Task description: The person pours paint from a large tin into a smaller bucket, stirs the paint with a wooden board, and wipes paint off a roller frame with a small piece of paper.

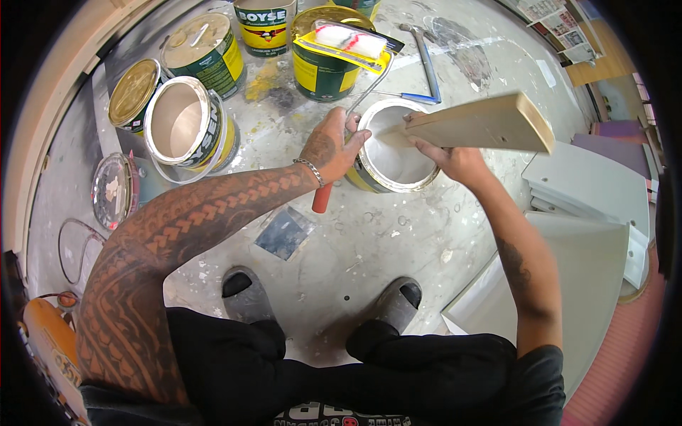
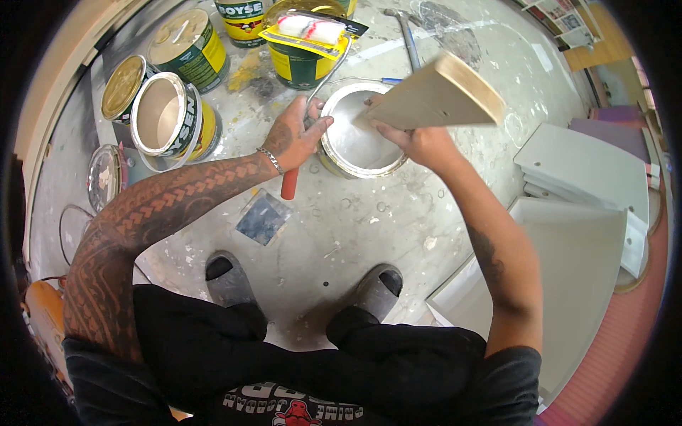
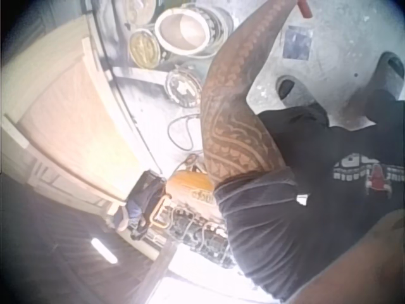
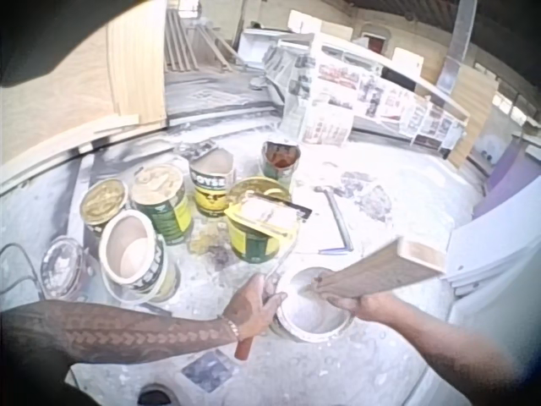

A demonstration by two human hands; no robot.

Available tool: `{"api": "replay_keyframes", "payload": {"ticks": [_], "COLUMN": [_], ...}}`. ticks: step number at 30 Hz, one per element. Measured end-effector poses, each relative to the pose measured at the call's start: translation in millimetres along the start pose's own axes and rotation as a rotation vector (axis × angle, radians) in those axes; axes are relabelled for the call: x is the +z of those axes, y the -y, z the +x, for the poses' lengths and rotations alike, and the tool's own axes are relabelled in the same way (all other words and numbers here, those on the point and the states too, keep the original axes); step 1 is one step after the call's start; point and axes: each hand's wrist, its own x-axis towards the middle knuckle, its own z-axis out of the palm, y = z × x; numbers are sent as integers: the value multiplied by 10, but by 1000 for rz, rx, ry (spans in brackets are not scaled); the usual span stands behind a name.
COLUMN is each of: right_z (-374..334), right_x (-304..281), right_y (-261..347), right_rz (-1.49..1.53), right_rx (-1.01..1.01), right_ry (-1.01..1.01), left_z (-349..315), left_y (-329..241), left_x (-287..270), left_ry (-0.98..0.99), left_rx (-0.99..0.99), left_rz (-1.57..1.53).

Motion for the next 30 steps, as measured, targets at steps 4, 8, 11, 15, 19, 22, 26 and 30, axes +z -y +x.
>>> {"api": "replay_keyframes", "payload": {"ticks": [4, 8, 11, 15, 19, 22, 26, 30], "right_z": [22, 54, 20, 75, 30, 4, 53, 18], "right_x": [104, -108, 69, 4, -7, 121, -36, 21], "right_y": [115, 65, -14, 177, 19, 53, 82, -101], "right_rz": [95, 90, 5, 212, 156, -87, 101, 67], "right_rx": [112, 91, 46, 151, 116, 67, 52, 50], "right_ry": [-15, 134, -58, 120, 54, -47, 85, -63], "left_z": [0, -11, -10, -20, 1, 1, 0, 14], "left_y": [116, 24, 52, 84, 50, 76, 74, 40], "left_x": [8, 13, 6, -24, 1, 1, -9, 12], "left_ry": [-121, -24, -32, -21, 9, -3, -3, 21], "left_rx": [198, 45, 72, 41, 28, 45, 51, 27], "left_rz": [54, -29, -11, -15, -16, -26, -19, 3]}}
